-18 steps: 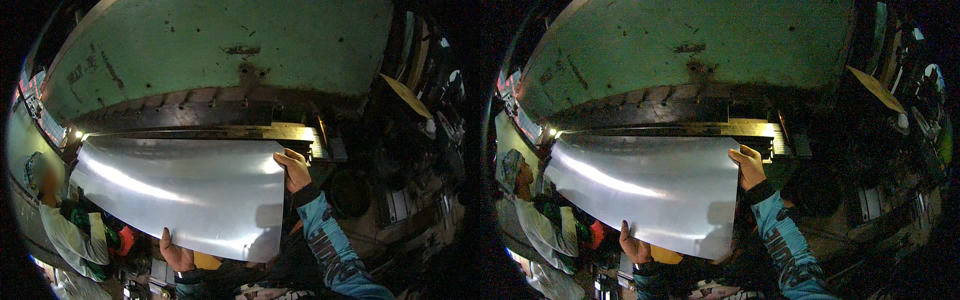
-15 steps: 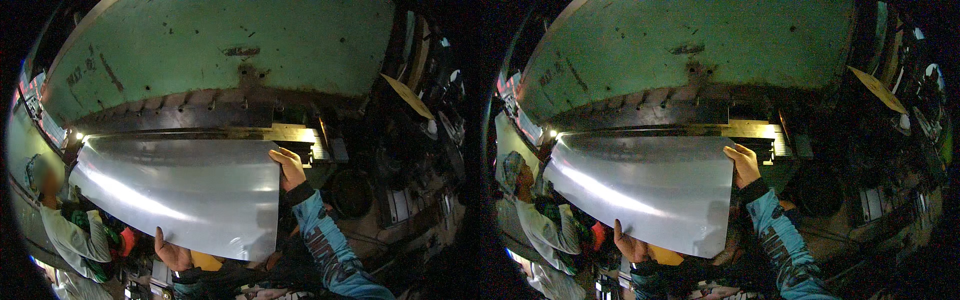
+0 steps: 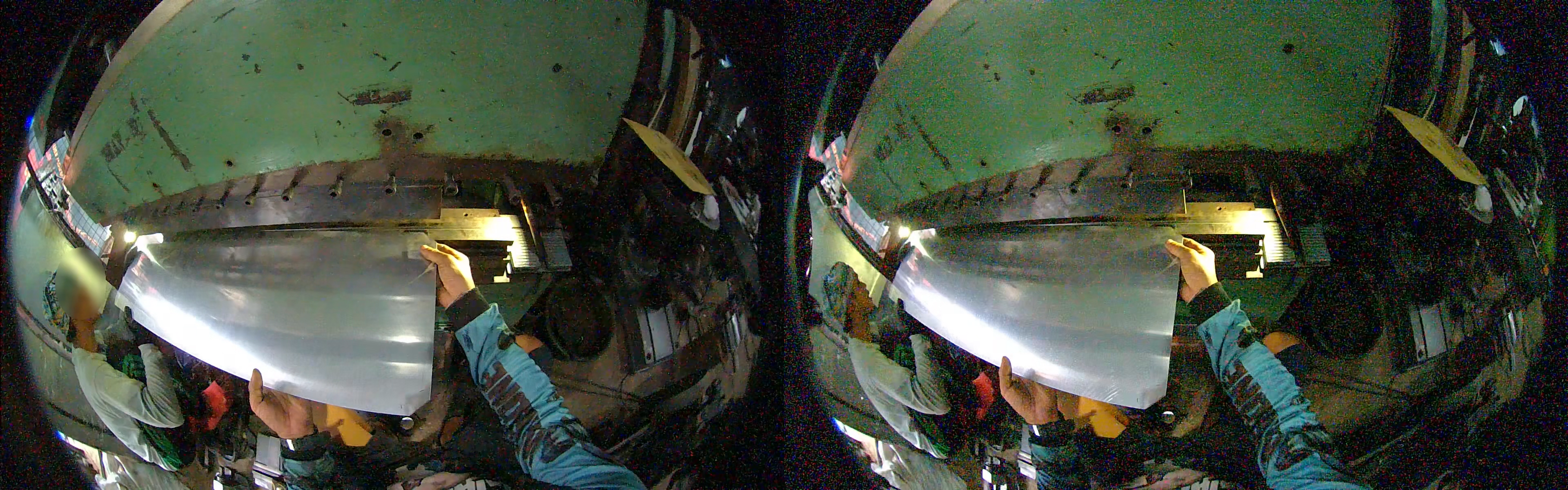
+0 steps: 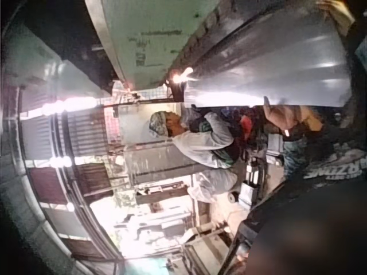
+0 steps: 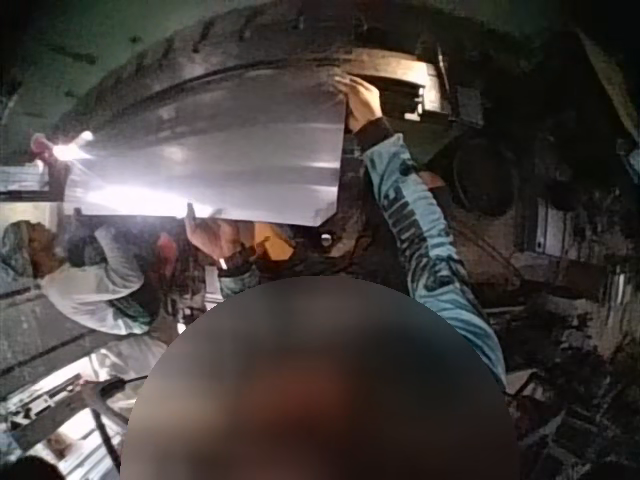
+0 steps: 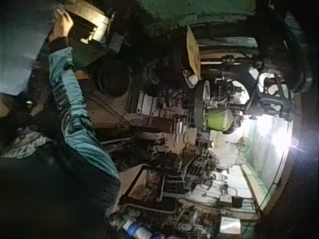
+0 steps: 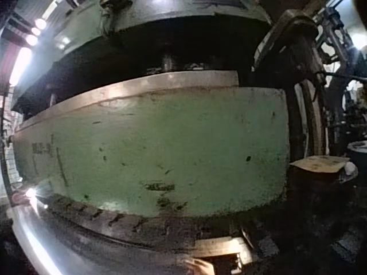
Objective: The person operates a metal bending machine with a coworker to bend a large metal sheet. They position the sheet, activate the press, and adjust the sheet between cycles to achieve the desired bend.
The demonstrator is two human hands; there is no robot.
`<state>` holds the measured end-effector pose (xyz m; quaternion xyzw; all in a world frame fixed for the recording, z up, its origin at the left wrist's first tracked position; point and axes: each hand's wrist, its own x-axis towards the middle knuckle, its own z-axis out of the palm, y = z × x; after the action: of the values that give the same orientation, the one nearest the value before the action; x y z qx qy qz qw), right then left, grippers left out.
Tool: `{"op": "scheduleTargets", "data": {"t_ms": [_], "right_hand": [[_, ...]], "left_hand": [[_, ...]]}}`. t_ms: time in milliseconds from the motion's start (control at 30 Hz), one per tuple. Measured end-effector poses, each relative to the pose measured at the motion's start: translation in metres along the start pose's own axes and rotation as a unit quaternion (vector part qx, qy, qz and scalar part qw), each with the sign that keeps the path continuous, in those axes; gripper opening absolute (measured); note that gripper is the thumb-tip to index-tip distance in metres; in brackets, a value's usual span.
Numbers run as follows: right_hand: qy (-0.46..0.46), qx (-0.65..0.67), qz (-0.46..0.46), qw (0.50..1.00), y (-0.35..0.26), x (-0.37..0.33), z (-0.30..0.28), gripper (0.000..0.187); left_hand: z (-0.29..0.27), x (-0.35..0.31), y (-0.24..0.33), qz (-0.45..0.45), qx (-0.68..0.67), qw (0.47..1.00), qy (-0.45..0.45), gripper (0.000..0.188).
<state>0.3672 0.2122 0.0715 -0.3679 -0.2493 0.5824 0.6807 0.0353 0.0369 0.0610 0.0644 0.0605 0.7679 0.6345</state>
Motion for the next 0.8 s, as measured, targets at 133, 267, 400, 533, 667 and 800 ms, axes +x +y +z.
{"op": "scheduleTargets", "data": {"t_ms": [133,267,400,533,667,800], "right_hand": [[0.041,0.023,-0.001,0.999,0.009,0.007,0.001,0.002],[0.05,-0.009,-0.043,0.998,0.021,0.016,-0.004,0.006],[0.101,-0.214,-0.159,0.959,0.005,-0.011,0.003,0.018],[0.072,-0.629,-0.43,0.644,-0.02,-0.063,0.013,0.044],[-0.094,-0.723,-0.379,0.57,-0.023,-0.044,0.033,0.06],[-0.088,-0.749,-0.346,0.558,-0.015,-0.027,0.036,0.065]], "left_hand": [[0.003,-0.021,-0.026,0.023,0.041,0.999,0.023,0.058],[0.015,-0.056,-0.079,0.011,0.153,0.987,0.044,0.06],[0.027,-0.062,-0.105,-0.078,0.252,0.96,0.093,0.06],[0.033,-0.066,-0.105,-0.082,0.241,0.965,0.07,0.065],[0.029,-0.075,-0.107,-0.135,0.196,0.963,0.129,0.067],[0.022,-0.083,-0.113,-0.138,0.173,0.974,0.049,0.067]]}}
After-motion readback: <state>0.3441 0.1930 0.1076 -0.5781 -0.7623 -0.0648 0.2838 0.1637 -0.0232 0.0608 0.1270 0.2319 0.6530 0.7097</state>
